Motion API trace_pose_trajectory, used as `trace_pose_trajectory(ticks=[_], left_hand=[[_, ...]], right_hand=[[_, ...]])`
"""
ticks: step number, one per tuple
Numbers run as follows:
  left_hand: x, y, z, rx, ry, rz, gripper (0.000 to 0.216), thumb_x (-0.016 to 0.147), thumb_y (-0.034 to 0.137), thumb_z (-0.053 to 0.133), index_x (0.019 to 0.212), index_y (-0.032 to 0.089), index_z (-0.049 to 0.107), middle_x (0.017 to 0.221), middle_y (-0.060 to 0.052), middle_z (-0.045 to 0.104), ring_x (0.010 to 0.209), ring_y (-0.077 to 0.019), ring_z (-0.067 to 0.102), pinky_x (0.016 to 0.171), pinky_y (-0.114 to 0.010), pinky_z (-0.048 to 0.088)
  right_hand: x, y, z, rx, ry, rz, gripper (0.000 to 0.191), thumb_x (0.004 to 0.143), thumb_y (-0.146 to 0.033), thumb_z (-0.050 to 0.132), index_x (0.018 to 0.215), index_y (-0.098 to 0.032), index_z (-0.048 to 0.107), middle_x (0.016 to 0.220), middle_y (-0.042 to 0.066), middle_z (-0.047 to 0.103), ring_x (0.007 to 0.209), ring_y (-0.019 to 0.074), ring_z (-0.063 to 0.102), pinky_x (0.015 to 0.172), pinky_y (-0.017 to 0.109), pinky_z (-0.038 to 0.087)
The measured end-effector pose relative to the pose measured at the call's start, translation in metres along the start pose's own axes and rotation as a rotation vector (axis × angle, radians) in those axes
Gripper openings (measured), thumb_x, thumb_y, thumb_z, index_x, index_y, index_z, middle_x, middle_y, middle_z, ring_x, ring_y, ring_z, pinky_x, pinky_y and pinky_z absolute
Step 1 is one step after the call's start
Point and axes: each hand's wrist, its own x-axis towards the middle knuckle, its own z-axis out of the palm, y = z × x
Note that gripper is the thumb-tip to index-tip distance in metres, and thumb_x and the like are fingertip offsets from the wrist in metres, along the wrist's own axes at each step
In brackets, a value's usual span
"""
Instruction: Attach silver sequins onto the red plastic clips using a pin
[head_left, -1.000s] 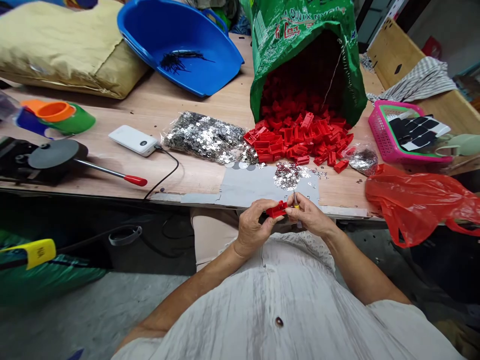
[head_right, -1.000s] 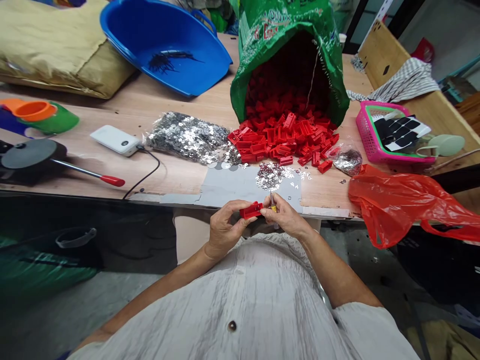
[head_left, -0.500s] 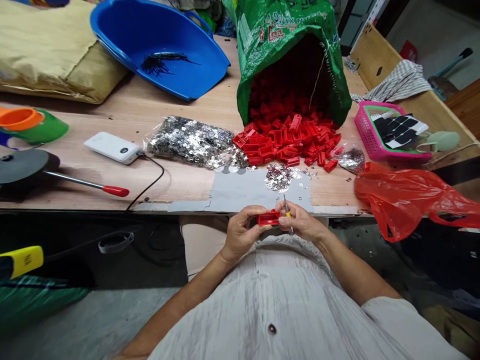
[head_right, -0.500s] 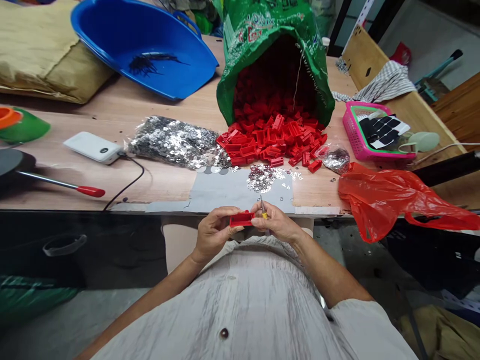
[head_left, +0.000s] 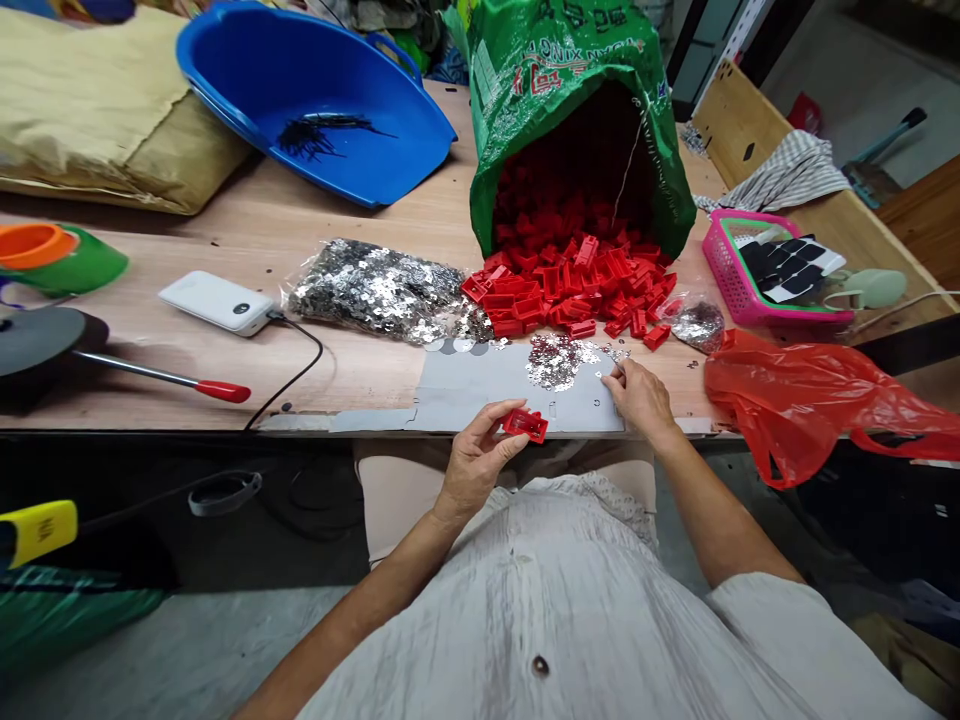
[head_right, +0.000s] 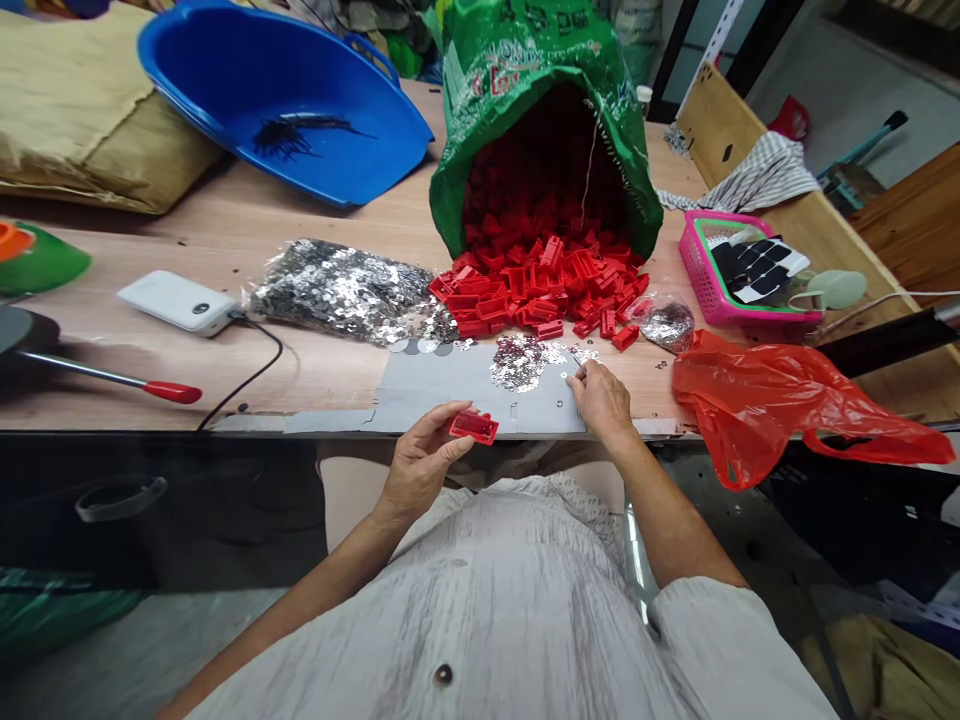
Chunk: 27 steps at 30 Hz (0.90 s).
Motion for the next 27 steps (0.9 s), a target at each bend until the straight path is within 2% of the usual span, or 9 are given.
trace_pose_trajectory(ticks=[5, 8, 12, 14, 17, 21, 27], left_hand=[[0.002, 0.006, 0.001, -0.105, 0.043, -0.059, 0.042, 0.072, 0.023, 0.078, 0.113, 0.024, 0.07, 0.106, -0.004, 0.07, 0.098, -0.0163, 0.065, 0.091, -0.029, 0.052], [0.004, 0.015, 0.006, -0.228, 0.058, -0.152, 0.043, 0.071, 0.024, 0.079, 0.113, 0.025, 0.068, 0.102, -0.004, 0.07, 0.094, -0.017, 0.066, 0.082, -0.03, 0.055], [0.007, 0.023, 0.011, -0.319, 0.057, -0.218, 0.043, 0.069, 0.023, 0.08, 0.11, 0.023, 0.069, 0.102, -0.005, 0.071, 0.093, -0.0182, 0.066, 0.079, -0.031, 0.056], [0.008, 0.024, 0.012, -0.323, 0.051, -0.225, 0.043, 0.069, 0.023, 0.08, 0.111, 0.023, 0.069, 0.1, -0.005, 0.072, 0.094, -0.018, 0.066, 0.081, -0.03, 0.054], [0.009, 0.023, 0.012, -0.31, 0.046, -0.215, 0.043, 0.07, 0.024, 0.08, 0.112, 0.023, 0.07, 0.096, -0.004, 0.072, 0.091, -0.0159, 0.065, 0.082, -0.027, 0.052], [0.009, 0.022, 0.012, -0.294, 0.035, -0.213, 0.044, 0.071, 0.025, 0.08, 0.113, 0.023, 0.07, 0.093, -0.002, 0.071, 0.085, -0.0142, 0.064, 0.079, -0.027, 0.051], [0.009, 0.025, 0.01, -0.268, 0.018, -0.222, 0.044, 0.072, 0.027, 0.079, 0.115, 0.022, 0.07, 0.091, -0.002, 0.071, 0.075, -0.0117, 0.061, 0.069, -0.024, 0.049]], right_hand=[[-0.001, -0.003, -0.002, 0.076, 0.042, 0.001, 0.009, 0.087, -0.03, 0.055, 0.087, -0.021, 0.056, 0.086, 0.007, 0.067, 0.077, 0.0221, 0.057, 0.068, 0.032, 0.036], [-0.006, -0.008, -0.005, 0.276, 0.062, -0.045, 0.01, 0.087, -0.03, 0.054, 0.09, -0.021, 0.057, 0.085, 0.004, 0.066, 0.074, 0.0193, 0.057, 0.069, 0.03, 0.038], [-0.024, -0.028, -0.01, 0.638, -0.13, -0.225, 0.013, 0.087, -0.032, 0.056, 0.09, -0.02, 0.061, 0.088, 0.002, 0.066, 0.077, 0.0159, 0.06, 0.072, 0.027, 0.043], [-0.036, -0.043, -0.015, 0.715, -0.226, -0.318, 0.014, 0.089, -0.032, 0.057, 0.092, -0.02, 0.063, 0.088, 0.002, 0.066, 0.076, 0.0147, 0.059, 0.069, 0.026, 0.044], [-0.05, -0.063, -0.021, 0.667, -0.251, -0.505, 0.012, 0.091, -0.026, 0.054, 0.094, -0.02, 0.064, 0.086, 0.002, 0.065, 0.075, 0.014, 0.058, 0.067, 0.025, 0.045], [-0.056, -0.076, -0.024, 0.516, -0.172, -0.765, 0.017, 0.091, -0.013, 0.048, 0.102, -0.02, 0.06, 0.093, 0.006, 0.065, 0.085, 0.0164, 0.061, 0.074, 0.028, 0.047], [-0.056, -0.08, -0.026, 0.322, -0.081, -0.94, 0.025, 0.087, -0.004, 0.043, 0.105, -0.02, 0.05, 0.089, 0.004, 0.062, 0.077, 0.0158, 0.06, 0.067, 0.027, 0.048]])
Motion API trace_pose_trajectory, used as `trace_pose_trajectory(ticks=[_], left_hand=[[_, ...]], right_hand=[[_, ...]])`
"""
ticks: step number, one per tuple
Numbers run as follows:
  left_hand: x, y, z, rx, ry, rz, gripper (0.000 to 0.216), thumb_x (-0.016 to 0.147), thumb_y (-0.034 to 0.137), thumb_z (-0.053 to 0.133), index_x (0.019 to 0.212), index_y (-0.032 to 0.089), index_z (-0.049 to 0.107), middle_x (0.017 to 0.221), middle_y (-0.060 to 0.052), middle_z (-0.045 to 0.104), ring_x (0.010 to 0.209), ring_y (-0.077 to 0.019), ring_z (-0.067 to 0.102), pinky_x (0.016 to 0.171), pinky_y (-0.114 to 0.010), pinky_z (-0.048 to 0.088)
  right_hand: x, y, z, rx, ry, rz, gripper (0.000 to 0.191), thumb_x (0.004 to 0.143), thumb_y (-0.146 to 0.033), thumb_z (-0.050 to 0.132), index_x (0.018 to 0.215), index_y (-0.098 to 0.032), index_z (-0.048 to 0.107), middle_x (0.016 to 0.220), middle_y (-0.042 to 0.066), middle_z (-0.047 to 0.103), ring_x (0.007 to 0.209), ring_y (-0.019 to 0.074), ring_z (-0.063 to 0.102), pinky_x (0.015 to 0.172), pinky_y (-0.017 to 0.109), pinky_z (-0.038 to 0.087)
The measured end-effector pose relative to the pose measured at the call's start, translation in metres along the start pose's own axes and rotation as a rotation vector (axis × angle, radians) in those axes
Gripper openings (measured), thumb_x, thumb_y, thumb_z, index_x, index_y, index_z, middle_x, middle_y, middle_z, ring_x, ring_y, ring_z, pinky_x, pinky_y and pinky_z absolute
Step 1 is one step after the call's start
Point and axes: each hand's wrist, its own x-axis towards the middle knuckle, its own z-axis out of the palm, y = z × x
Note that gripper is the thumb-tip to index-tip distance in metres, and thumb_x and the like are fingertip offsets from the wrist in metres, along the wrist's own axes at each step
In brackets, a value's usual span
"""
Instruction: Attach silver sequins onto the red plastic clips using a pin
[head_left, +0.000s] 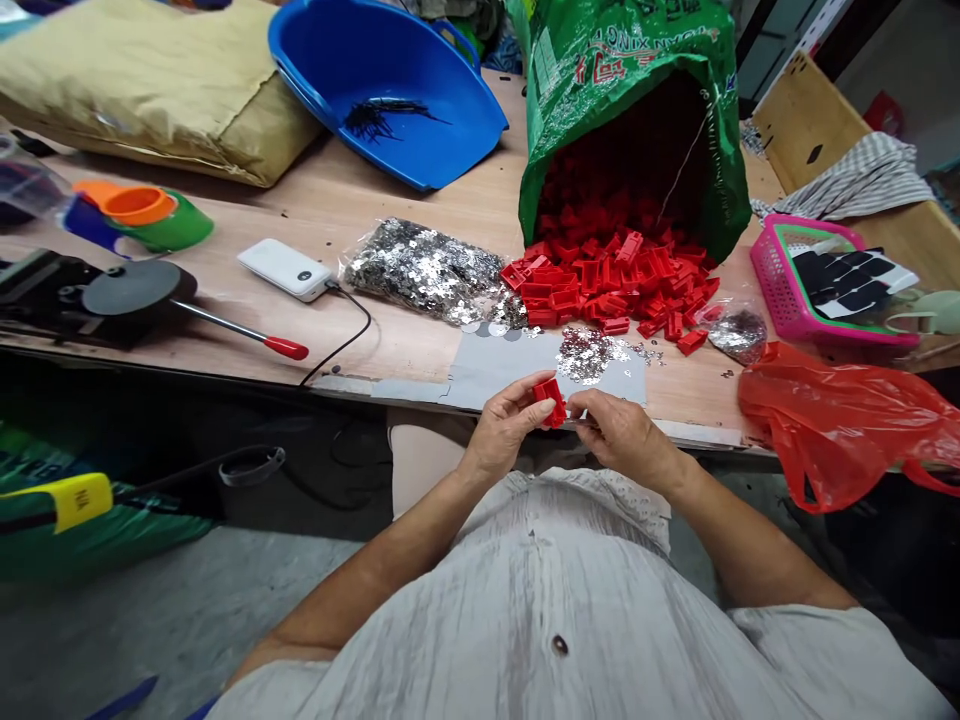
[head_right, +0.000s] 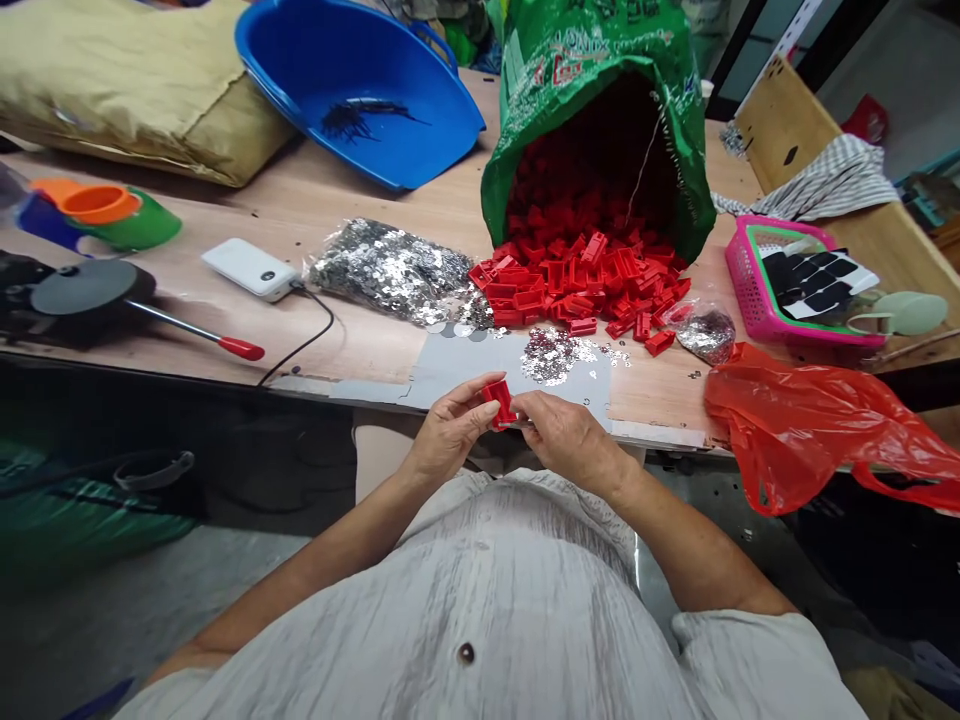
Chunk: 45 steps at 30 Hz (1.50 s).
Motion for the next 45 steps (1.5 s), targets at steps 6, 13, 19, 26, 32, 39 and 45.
trace_pose_trajectory(ticks=[6, 13, 19, 26, 32, 39, 45], left_hand=[[0.001, 0.006, 0.001, 0.061, -0.017, -0.063, 0.048, 0.071, 0.029, 0.08, 0.117, 0.02, 0.07, 0.088, -0.003, 0.071, 0.074, -0.0125, 0.061, 0.069, -0.025, 0.048], [0.004, 0.01, -0.004, 0.136, -0.115, -0.133, 0.044, 0.071, 0.029, 0.08, 0.113, 0.021, 0.071, 0.095, -0.004, 0.073, 0.081, -0.0146, 0.063, 0.075, -0.026, 0.048], [0.004, 0.012, -0.006, 0.156, -0.174, -0.158, 0.04, 0.071, 0.028, 0.079, 0.11, 0.021, 0.073, 0.096, -0.005, 0.074, 0.085, -0.0165, 0.064, 0.078, -0.026, 0.048], [0.002, 0.012, -0.003, 0.03, -0.189, -0.161, 0.039, 0.068, 0.026, 0.081, 0.105, 0.02, 0.074, 0.095, -0.006, 0.074, 0.086, -0.0173, 0.066, 0.079, -0.027, 0.051], [0.005, 0.007, -0.007, 0.045, -0.167, -0.137, 0.049, 0.068, 0.022, 0.081, 0.116, 0.022, 0.069, 0.095, -0.005, 0.074, 0.088, -0.0183, 0.067, 0.081, -0.029, 0.052], [0.017, 0.0, -0.021, 0.297, -0.112, -0.002, 0.048, 0.066, 0.023, 0.083, 0.112, 0.021, 0.067, 0.098, -0.004, 0.074, 0.089, -0.0182, 0.068, 0.087, -0.031, 0.052], [0.028, -0.003, -0.033, 0.662, -0.128, 0.16, 0.038, 0.071, 0.03, 0.078, 0.106, 0.018, 0.068, 0.102, -0.007, 0.073, 0.093, -0.0211, 0.067, 0.089, -0.034, 0.05]], right_hand=[[0.002, -0.004, -0.004, -0.162, -0.138, -0.135, 0.018, 0.095, -0.01, 0.038, 0.103, -0.021, 0.049, 0.086, 0.003, 0.063, 0.08, 0.0167, 0.061, 0.07, 0.029, 0.049], [-0.001, -0.005, -0.007, -0.235, -0.252, -0.198, 0.016, 0.095, -0.011, 0.041, 0.104, -0.02, 0.051, 0.084, 0.002, 0.063, 0.078, 0.015, 0.058, 0.067, 0.027, 0.046], [0.0, -0.005, -0.011, -0.207, -0.3, -0.186, 0.018, 0.094, -0.012, 0.047, 0.108, -0.02, 0.052, 0.088, 0.001, 0.065, 0.078, 0.0145, 0.059, 0.067, 0.026, 0.045], [0.001, -0.002, -0.013, 0.066, -0.2, -0.123, 0.011, 0.097, -0.018, 0.047, 0.105, -0.022, 0.053, 0.099, 0.003, 0.067, 0.09, 0.0133, 0.062, 0.076, 0.025, 0.049], [-0.004, 0.0, -0.006, 0.287, -0.036, 0.077, 0.014, 0.093, -0.03, 0.058, 0.103, -0.021, 0.054, 0.093, 0.004, 0.065, 0.081, 0.0137, 0.06, 0.073, 0.026, 0.049], [-0.016, 0.015, 0.0, 0.297, 0.038, 0.299, 0.021, 0.1, -0.025, 0.041, 0.114, -0.02, 0.056, 0.108, 0.007, 0.062, 0.1, 0.0163, 0.059, 0.09, 0.031, 0.047], [-0.032, 0.035, 0.019, 0.136, 0.019, 0.363, 0.031, 0.098, -0.022, 0.043, 0.126, -0.021, 0.057, 0.096, 0.007, 0.055, 0.091, 0.0181, 0.058, 0.084, 0.033, 0.05]])
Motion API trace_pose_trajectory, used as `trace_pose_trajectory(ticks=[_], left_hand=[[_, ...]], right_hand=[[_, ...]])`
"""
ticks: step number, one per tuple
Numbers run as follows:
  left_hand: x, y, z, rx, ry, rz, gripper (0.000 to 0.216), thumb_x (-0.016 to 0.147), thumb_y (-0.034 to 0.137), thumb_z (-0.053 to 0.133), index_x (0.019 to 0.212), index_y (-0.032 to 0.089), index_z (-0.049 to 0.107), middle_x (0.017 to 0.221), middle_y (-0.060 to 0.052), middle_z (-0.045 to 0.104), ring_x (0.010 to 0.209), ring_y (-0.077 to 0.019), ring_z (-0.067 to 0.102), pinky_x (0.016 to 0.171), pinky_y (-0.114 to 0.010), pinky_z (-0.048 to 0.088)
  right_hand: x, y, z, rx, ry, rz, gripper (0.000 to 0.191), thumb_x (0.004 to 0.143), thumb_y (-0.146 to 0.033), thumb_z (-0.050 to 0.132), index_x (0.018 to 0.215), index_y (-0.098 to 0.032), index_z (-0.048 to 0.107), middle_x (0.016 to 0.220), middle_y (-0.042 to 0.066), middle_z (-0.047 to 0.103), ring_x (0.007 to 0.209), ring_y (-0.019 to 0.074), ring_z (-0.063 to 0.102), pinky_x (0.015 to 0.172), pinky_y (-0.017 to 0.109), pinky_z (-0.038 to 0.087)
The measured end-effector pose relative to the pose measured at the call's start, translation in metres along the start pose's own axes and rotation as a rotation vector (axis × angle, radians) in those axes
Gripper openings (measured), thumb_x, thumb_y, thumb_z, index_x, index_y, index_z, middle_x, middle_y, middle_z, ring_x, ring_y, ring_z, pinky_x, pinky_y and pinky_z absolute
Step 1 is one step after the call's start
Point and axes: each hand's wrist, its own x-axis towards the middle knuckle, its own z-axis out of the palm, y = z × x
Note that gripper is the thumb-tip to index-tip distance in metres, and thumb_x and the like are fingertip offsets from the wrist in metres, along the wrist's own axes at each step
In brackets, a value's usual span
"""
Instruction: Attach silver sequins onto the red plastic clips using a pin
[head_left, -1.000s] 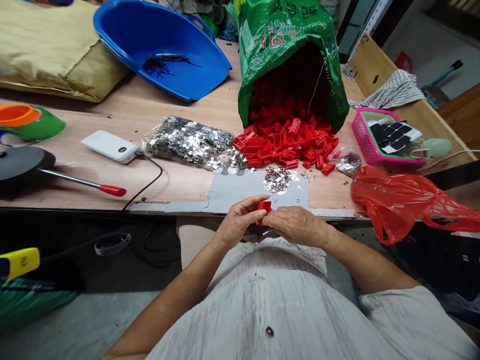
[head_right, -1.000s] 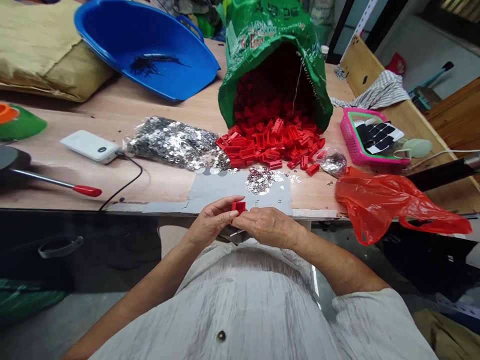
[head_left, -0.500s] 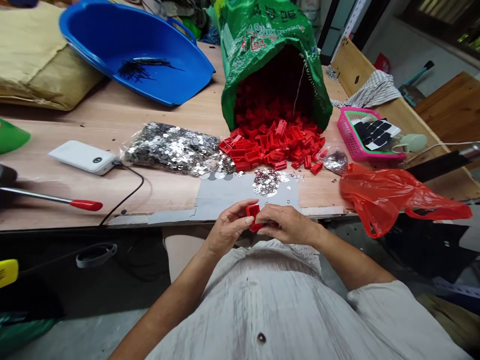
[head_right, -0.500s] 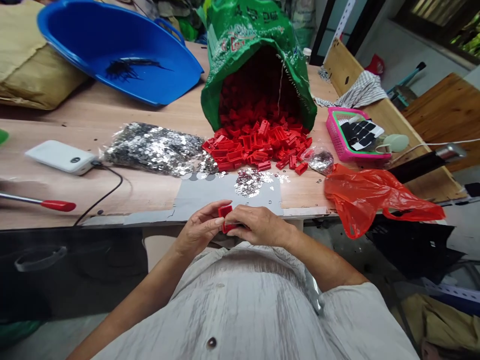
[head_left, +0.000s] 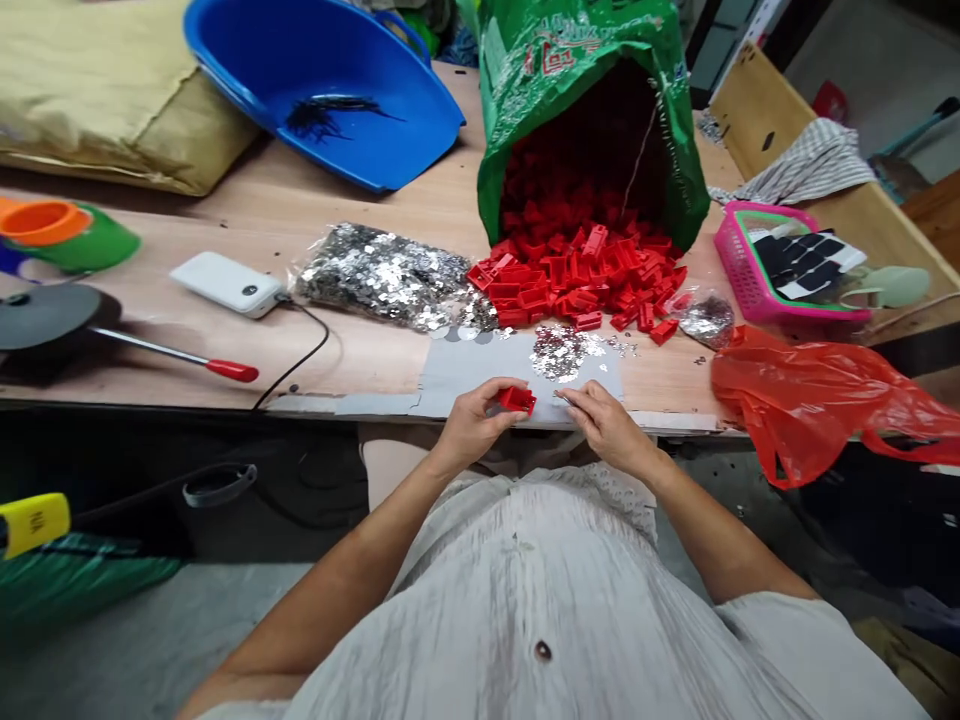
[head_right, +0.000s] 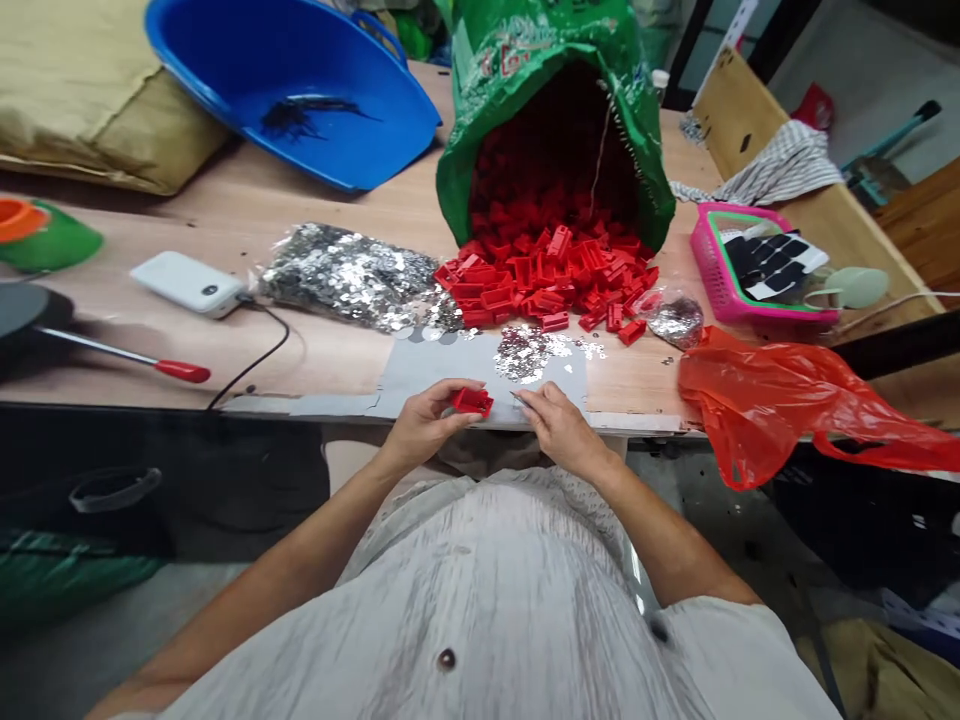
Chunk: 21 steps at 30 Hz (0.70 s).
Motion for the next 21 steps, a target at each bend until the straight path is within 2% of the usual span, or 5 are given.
trace_pose_trajectory(ticks=[6, 10, 15, 21], left_hand=[[0.006, -0.003, 0.001, 0.201, -0.025, 0.077, 0.034, 0.072, 0.024, 0.075, 0.105, 0.02, 0.071, 0.102, -0.007, 0.074, 0.095, -0.0224, 0.067, 0.091, -0.036, 0.049], [0.01, 0.001, 0.003, 0.229, -0.055, 0.139, 0.038, 0.07, 0.018, 0.074, 0.108, 0.023, 0.073, 0.105, -0.007, 0.074, 0.099, -0.0235, 0.067, 0.096, -0.038, 0.047], [0.013, 0.003, 0.004, 0.246, -0.055, 0.15, 0.04, 0.068, 0.019, 0.076, 0.108, 0.027, 0.074, 0.103, -0.004, 0.075, 0.111, -0.0277, 0.063, 0.104, -0.043, 0.042], [0.019, 0.0, 0.003, 0.268, -0.096, 0.203, 0.033, 0.068, 0.022, 0.076, 0.101, 0.026, 0.075, 0.101, -0.005, 0.075, 0.101, -0.0257, 0.066, 0.107, -0.043, 0.039]], right_hand=[[0.0, 0.006, 0.01, -0.043, -0.002, -0.009, 0.025, 0.094, -0.022, 0.052, 0.118, -0.022, 0.06, 0.102, 0.007, 0.065, 0.092, 0.0195, 0.063, 0.082, 0.033, 0.05], [0.004, 0.005, 0.011, -0.085, -0.032, -0.014, 0.023, 0.094, -0.02, 0.052, 0.115, -0.021, 0.061, 0.103, 0.007, 0.066, 0.092, 0.0194, 0.064, 0.082, 0.032, 0.05], [0.008, 0.003, 0.01, -0.128, -0.051, -0.029, 0.023, 0.093, -0.019, 0.052, 0.114, -0.022, 0.061, 0.103, 0.007, 0.067, 0.091, 0.0189, 0.064, 0.08, 0.032, 0.05], [0.01, 0.004, 0.01, -0.131, -0.081, -0.066, 0.022, 0.093, -0.017, 0.052, 0.111, -0.021, 0.063, 0.102, 0.007, 0.065, 0.092, 0.0181, 0.064, 0.082, 0.031, 0.051]])
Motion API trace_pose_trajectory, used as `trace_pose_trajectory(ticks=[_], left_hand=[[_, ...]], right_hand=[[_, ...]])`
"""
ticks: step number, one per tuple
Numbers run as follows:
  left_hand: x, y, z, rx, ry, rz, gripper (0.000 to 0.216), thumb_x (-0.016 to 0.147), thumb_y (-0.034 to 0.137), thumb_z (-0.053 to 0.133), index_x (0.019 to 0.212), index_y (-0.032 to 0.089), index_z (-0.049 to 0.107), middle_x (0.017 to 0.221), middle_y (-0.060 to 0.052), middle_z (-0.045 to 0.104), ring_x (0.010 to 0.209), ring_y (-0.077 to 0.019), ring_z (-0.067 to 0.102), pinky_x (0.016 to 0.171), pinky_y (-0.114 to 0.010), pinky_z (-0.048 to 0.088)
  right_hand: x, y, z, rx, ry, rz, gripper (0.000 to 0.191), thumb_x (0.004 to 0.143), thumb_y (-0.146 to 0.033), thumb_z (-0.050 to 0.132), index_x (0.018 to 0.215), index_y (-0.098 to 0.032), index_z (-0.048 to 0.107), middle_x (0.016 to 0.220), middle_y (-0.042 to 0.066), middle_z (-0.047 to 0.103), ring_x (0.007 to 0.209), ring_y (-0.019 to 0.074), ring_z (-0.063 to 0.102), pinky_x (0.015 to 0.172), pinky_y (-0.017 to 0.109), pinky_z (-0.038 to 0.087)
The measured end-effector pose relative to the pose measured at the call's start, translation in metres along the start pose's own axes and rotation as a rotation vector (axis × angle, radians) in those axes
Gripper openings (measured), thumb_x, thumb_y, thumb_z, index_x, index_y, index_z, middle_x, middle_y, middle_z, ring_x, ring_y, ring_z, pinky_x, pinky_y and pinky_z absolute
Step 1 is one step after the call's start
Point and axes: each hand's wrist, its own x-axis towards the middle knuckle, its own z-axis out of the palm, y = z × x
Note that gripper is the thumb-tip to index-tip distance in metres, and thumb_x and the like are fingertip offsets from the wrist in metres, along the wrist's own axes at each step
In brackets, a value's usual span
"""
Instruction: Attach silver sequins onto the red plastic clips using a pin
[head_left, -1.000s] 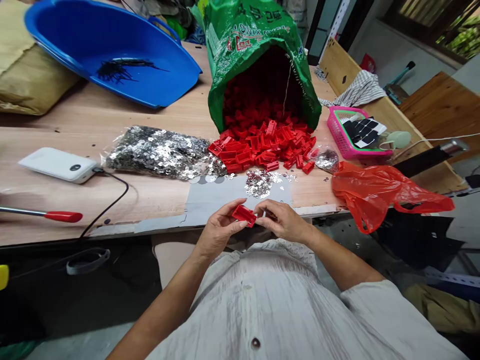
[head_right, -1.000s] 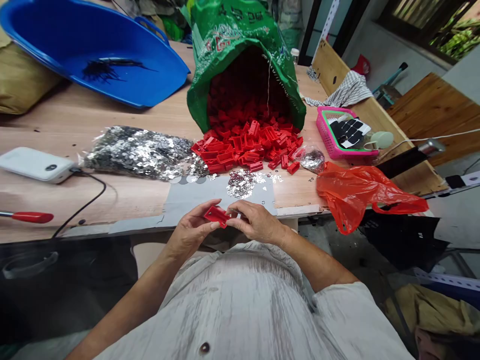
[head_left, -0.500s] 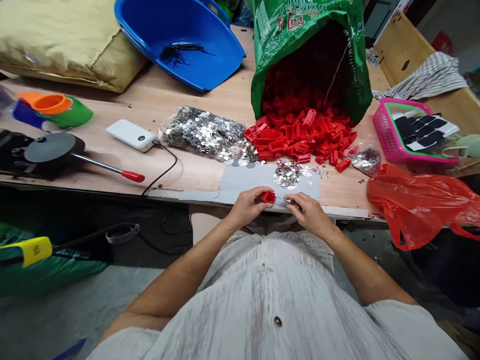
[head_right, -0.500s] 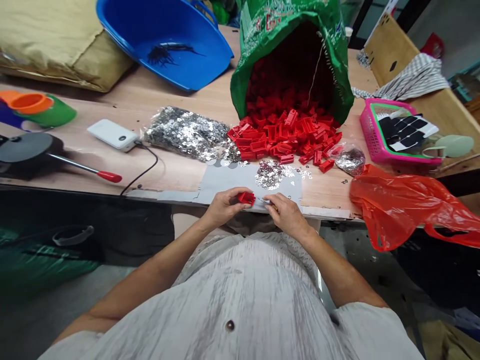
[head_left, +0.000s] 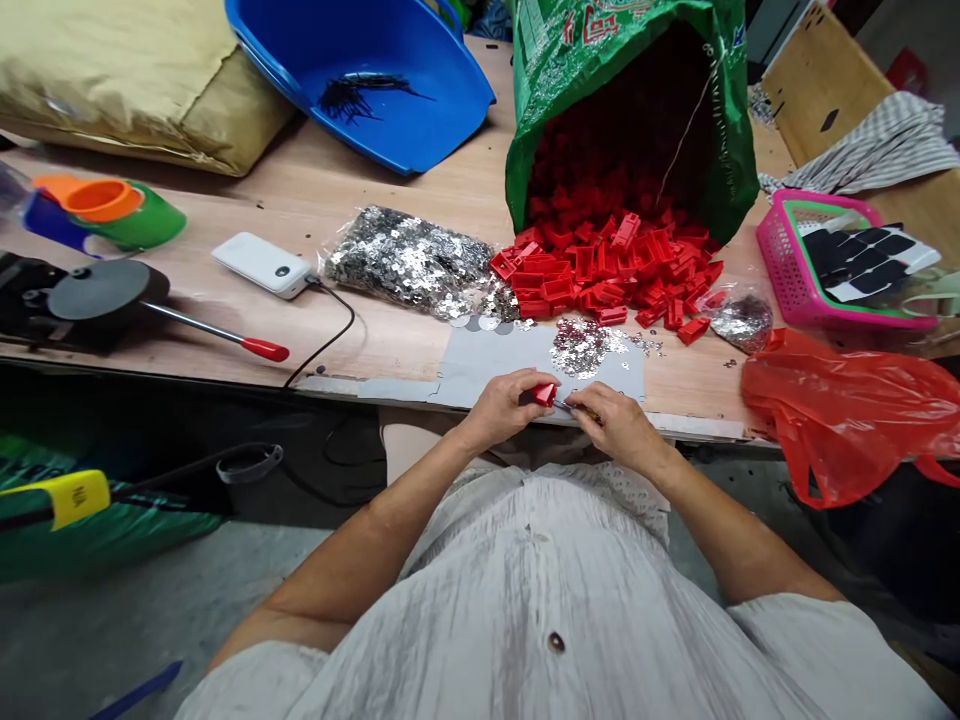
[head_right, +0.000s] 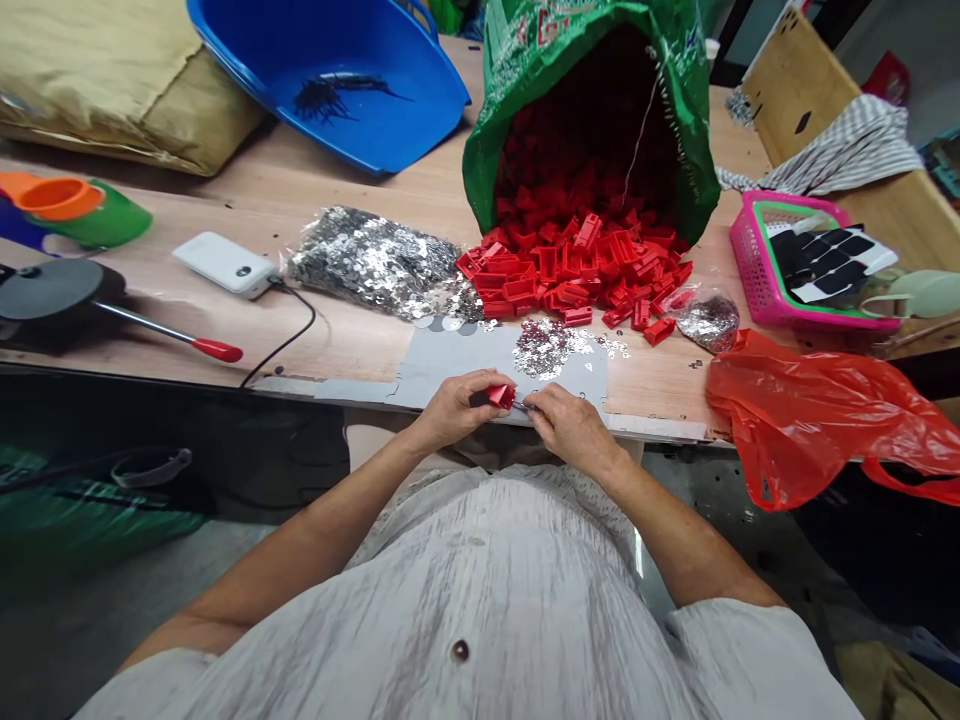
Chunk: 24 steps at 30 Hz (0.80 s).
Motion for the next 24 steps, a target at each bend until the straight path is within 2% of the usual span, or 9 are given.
trace_pose_trajectory(ticks=[5, 9, 18, 24], left_hand=[[0.003, -0.002, -0.003, 0.049, -0.054, -0.014, 0.029, 0.07, 0.023, 0.074, 0.1, 0.024, 0.074, 0.094, -0.005, 0.073, 0.094, -0.0234, 0.065, 0.095, -0.037, 0.045], [0.004, -0.003, -0.004, 0.054, -0.081, -0.03, 0.028, 0.072, 0.024, 0.072, 0.1, 0.023, 0.073, 0.098, -0.006, 0.073, 0.091, -0.0221, 0.065, 0.085, -0.033, 0.047], [0.004, -0.004, -0.003, 0.028, -0.055, -0.026, 0.025, 0.07, 0.024, 0.076, 0.095, 0.023, 0.074, 0.091, -0.005, 0.074, 0.085, -0.0216, 0.066, 0.081, -0.032, 0.047], [0.003, -0.003, -0.003, 0.015, -0.053, -0.037, 0.025, 0.069, 0.023, 0.077, 0.094, 0.023, 0.074, 0.091, -0.005, 0.074, 0.086, -0.0217, 0.066, 0.082, -0.032, 0.047]], right_hand=[[0.002, 0.001, 0.001, 0.014, -0.013, -0.004, 0.021, 0.093, -0.016, 0.052, 0.109, -0.021, 0.063, 0.1, 0.006, 0.064, 0.089, 0.0171, 0.064, 0.081, 0.031, 0.051], [0.003, 0.001, -0.001, 0.016, -0.024, -0.007, 0.021, 0.093, -0.015, 0.051, 0.109, -0.021, 0.063, 0.099, 0.006, 0.064, 0.089, 0.0172, 0.063, 0.081, 0.031, 0.052], [0.014, -0.008, 0.008, -0.025, -0.042, 0.04, 0.017, 0.092, -0.013, 0.052, 0.102, -0.02, 0.064, 0.096, 0.006, 0.064, 0.089, 0.017, 0.063, 0.078, 0.029, 0.05], [0.014, 0.0, 0.001, 0.111, -0.013, 0.008, 0.016, 0.09, -0.013, 0.054, 0.1, -0.02, 0.065, 0.093, 0.005, 0.066, 0.086, 0.0168, 0.063, 0.078, 0.03, 0.05]])
